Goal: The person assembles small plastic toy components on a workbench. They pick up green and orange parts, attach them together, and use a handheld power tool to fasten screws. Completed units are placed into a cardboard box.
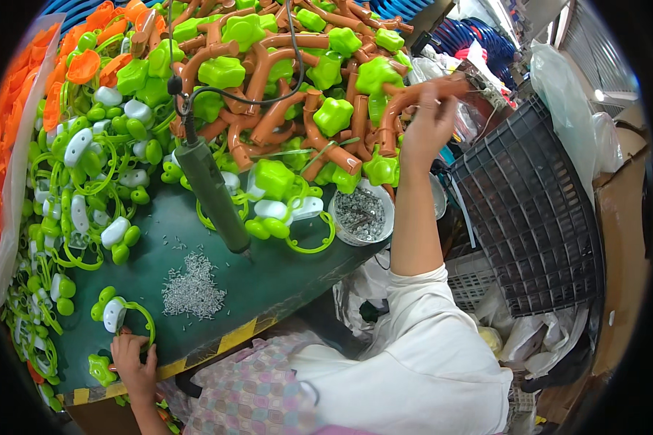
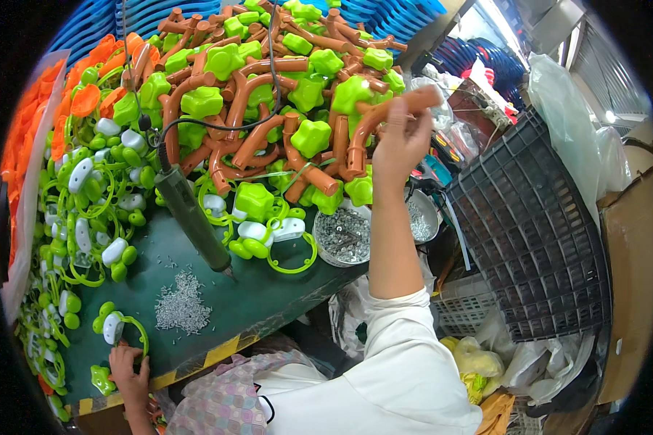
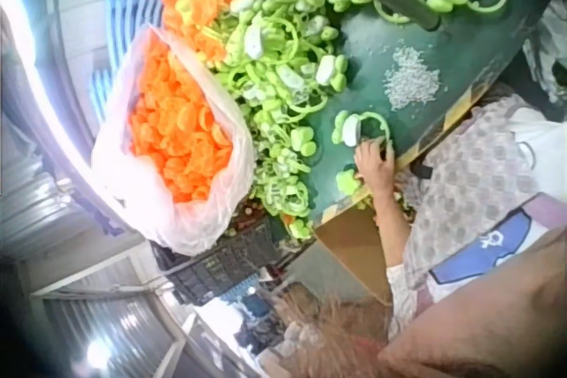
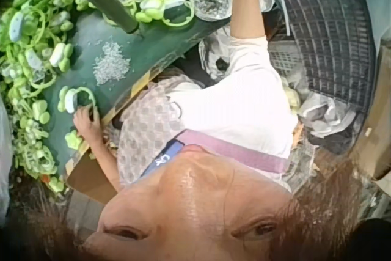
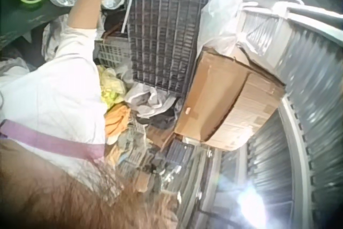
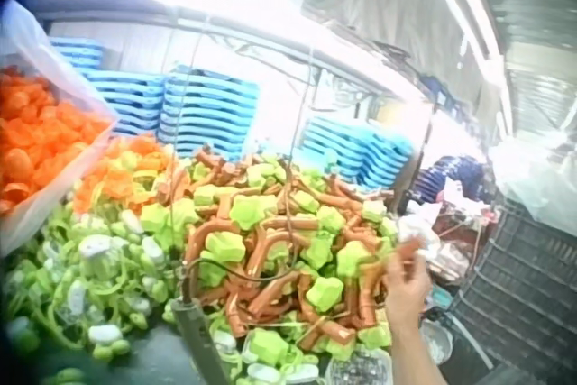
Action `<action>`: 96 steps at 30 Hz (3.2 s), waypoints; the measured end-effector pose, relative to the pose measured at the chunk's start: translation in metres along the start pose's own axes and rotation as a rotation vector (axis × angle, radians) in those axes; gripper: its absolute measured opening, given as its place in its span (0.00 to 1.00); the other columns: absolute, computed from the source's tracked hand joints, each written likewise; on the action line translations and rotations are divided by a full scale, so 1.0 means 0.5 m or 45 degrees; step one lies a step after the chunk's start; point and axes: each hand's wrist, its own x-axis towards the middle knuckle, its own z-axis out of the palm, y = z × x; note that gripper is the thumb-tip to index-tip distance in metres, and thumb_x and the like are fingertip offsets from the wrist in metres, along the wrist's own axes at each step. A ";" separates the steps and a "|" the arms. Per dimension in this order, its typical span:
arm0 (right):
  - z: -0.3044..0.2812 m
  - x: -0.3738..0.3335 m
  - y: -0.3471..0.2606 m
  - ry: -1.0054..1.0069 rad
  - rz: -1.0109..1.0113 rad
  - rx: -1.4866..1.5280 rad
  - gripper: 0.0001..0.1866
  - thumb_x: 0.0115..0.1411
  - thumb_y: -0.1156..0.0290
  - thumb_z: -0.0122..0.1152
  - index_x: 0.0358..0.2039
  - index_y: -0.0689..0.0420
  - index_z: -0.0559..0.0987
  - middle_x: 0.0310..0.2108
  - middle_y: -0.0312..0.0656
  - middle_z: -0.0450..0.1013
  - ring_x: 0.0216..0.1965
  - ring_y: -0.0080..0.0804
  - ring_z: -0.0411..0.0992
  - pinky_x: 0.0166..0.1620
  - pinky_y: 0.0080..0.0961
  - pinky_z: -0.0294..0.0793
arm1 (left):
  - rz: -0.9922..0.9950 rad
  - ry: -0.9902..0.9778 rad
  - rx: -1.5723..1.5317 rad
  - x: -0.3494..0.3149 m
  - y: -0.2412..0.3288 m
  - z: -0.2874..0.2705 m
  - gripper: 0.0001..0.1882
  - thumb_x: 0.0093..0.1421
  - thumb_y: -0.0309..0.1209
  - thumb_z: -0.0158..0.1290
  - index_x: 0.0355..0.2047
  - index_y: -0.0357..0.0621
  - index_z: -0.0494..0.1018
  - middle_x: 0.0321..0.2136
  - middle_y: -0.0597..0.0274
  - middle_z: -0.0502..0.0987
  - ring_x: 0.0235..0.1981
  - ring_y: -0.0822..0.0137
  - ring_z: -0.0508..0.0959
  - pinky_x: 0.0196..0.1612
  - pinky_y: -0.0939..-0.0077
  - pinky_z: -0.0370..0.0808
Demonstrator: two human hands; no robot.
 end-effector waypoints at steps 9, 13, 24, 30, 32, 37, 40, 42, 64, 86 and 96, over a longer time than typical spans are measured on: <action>0.047 -0.213 -0.231 -0.342 -0.099 0.855 0.21 0.63 0.62 0.67 0.48 0.56 0.67 0.37 0.50 0.72 0.27 0.30 0.75 0.28 0.26 0.78 | 0.058 0.271 -0.053 0.002 0.027 -0.027 0.19 0.52 0.23 0.62 0.45 0.37 0.75 0.42 0.48 0.75 0.44 0.45 0.73 0.48 0.55 0.70; 0.086 -0.327 -0.316 -0.874 -0.241 0.721 0.23 0.52 0.68 0.77 0.44 0.56 0.74 0.37 0.48 0.74 0.31 0.35 0.76 0.33 0.28 0.77 | 0.133 0.378 -0.877 0.046 0.131 -0.046 0.40 0.46 0.32 0.74 0.58 0.38 0.67 0.50 0.51 0.74 0.48 0.57 0.78 0.50 0.66 0.77; 0.178 -0.478 -0.375 -1.645 1.220 1.197 0.20 0.60 0.66 0.70 0.46 0.64 0.75 0.40 0.44 0.77 0.31 0.27 0.78 0.32 0.25 0.80 | -0.101 0.530 -1.215 0.017 0.144 -0.130 0.17 0.59 0.31 0.64 0.43 0.34 0.75 0.43 0.51 0.81 0.42 0.61 0.80 0.51 0.65 0.75; 0.208 -0.423 -0.347 -2.679 1.174 1.106 0.37 0.68 0.44 0.53 0.57 0.70 0.72 0.50 0.53 0.74 0.38 0.40 0.81 0.40 0.32 0.83 | 0.083 0.322 -0.960 -0.008 0.130 -0.177 0.23 0.58 0.46 0.64 0.38 0.35 0.78 0.34 0.56 0.82 0.37 0.61 0.79 0.47 0.63 0.74; 0.213 -0.420 -0.394 -2.911 0.968 0.940 0.24 0.71 0.58 0.54 0.58 0.63 0.73 0.36 0.41 0.75 0.35 0.25 0.77 0.37 0.27 0.78 | 0.028 0.245 -0.910 -0.016 0.125 -0.179 0.24 0.58 0.48 0.63 0.37 0.35 0.77 0.33 0.54 0.82 0.35 0.62 0.79 0.42 0.66 0.74; 0.233 -0.509 -0.378 -3.260 0.628 1.020 0.24 0.71 0.53 0.54 0.58 0.59 0.73 0.32 0.33 0.74 0.35 0.21 0.76 0.32 0.24 0.77 | 0.039 0.030 -1.200 -0.042 0.122 -0.163 0.20 0.59 0.39 0.62 0.44 0.35 0.76 0.37 0.58 0.82 0.38 0.63 0.80 0.44 0.70 0.76; 0.214 -0.520 -0.391 -3.261 1.248 1.043 0.24 0.70 0.52 0.56 0.57 0.57 0.73 0.33 0.34 0.74 0.34 0.19 0.75 0.33 0.24 0.80 | 0.087 -0.011 -1.170 -0.043 0.109 -0.171 0.20 0.61 0.39 0.60 0.45 0.34 0.76 0.37 0.56 0.81 0.38 0.62 0.80 0.44 0.69 0.76; 0.204 -0.523 -0.399 -3.181 1.478 1.143 0.24 0.70 0.54 0.57 0.58 0.57 0.71 0.35 0.35 0.74 0.33 0.20 0.75 0.34 0.23 0.81 | 0.033 0.004 -1.120 -0.044 0.116 -0.171 0.21 0.61 0.39 0.60 0.46 0.34 0.75 0.37 0.56 0.81 0.38 0.62 0.81 0.44 0.69 0.77; 0.112 -0.555 -0.408 -2.635 1.797 1.148 0.27 0.74 0.66 0.50 0.71 0.49 0.60 0.26 0.36 0.69 0.23 0.20 0.69 0.24 0.20 0.73 | 0.153 0.064 -0.738 -0.045 0.127 -0.167 0.16 0.57 0.26 0.61 0.46 0.41 0.77 0.39 0.58 0.82 0.38 0.55 0.80 0.43 0.63 0.75; 0.132 -0.537 -0.397 -2.667 1.831 1.198 0.23 0.74 0.60 0.48 0.66 0.53 0.66 0.30 0.36 0.71 0.26 0.22 0.74 0.28 0.21 0.76 | -0.038 0.095 -0.812 -0.058 0.141 -0.160 0.21 0.51 0.16 0.60 0.47 0.40 0.76 0.41 0.57 0.81 0.41 0.58 0.80 0.47 0.66 0.77; 0.202 -0.501 -0.294 -1.846 -0.285 -0.052 0.18 0.62 0.68 0.62 0.54 0.45 0.79 0.30 0.41 0.73 0.26 0.46 0.76 0.29 0.40 0.76 | 0.045 0.123 0.200 0.000 0.014 0.005 0.14 0.50 0.27 0.65 0.35 0.41 0.75 0.32 0.57 0.75 0.39 0.51 0.76 0.46 0.59 0.73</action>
